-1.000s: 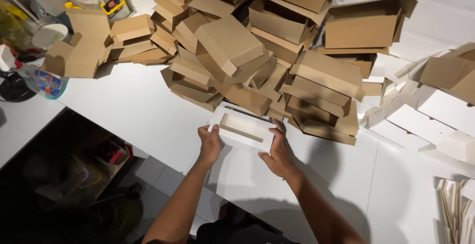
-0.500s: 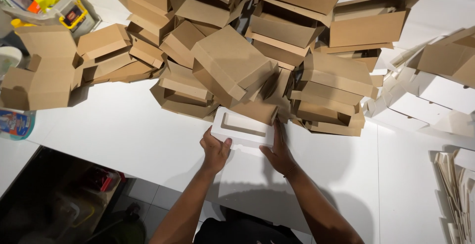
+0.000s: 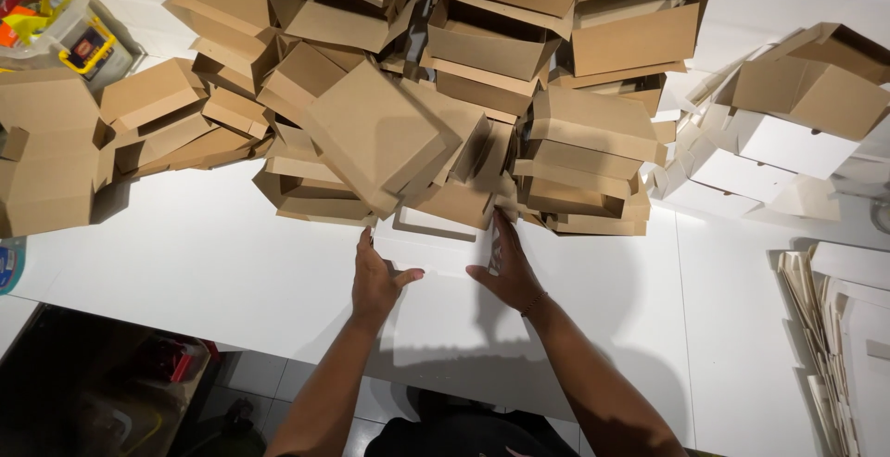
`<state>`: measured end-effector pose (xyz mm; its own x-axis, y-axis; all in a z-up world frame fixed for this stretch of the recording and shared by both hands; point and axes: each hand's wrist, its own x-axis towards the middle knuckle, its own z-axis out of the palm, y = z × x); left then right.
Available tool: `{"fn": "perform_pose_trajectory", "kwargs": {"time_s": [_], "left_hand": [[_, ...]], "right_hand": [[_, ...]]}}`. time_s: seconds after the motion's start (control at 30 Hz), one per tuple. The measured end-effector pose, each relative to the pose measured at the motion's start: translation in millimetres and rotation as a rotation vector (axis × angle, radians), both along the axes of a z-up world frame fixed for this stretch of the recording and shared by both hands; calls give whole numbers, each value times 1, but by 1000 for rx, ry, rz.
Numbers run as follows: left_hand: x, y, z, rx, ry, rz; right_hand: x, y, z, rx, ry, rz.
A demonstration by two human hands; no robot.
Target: The person folds flat white cardboard sheets into rectangular boxes by hand, then places the finished boxes into a pile of brown boxes. The person repeats this process several times.
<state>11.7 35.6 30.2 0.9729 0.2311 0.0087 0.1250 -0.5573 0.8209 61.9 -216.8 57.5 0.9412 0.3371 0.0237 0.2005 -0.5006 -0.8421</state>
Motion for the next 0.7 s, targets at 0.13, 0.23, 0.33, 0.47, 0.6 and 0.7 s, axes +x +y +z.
{"fn": "perform_pose_trajectory", "kwargs": {"time_s": [0.13,0.23,0.33,0.47,0.6,0.7], "left_hand": [[-29,20,42,-327,-17,-103],[-81,42,38,-396,223,-20],[-127,61,29,-974,254,288],[-141,47,35,-1238,-2,502],[-120,43,10,-1194,2,832],[-111,13,98,-928,303,1040]], "right_hand": [[-15,-8,26,-4,20,-9],[-45,-17,45,-37,18,-25],[-75,-40,24,-38,120,-77],[-121,-77,-5,-36,119,-90],[-145,-98,-38,34,199,-134],[-150,-106,-42,27,152,-107]]}}
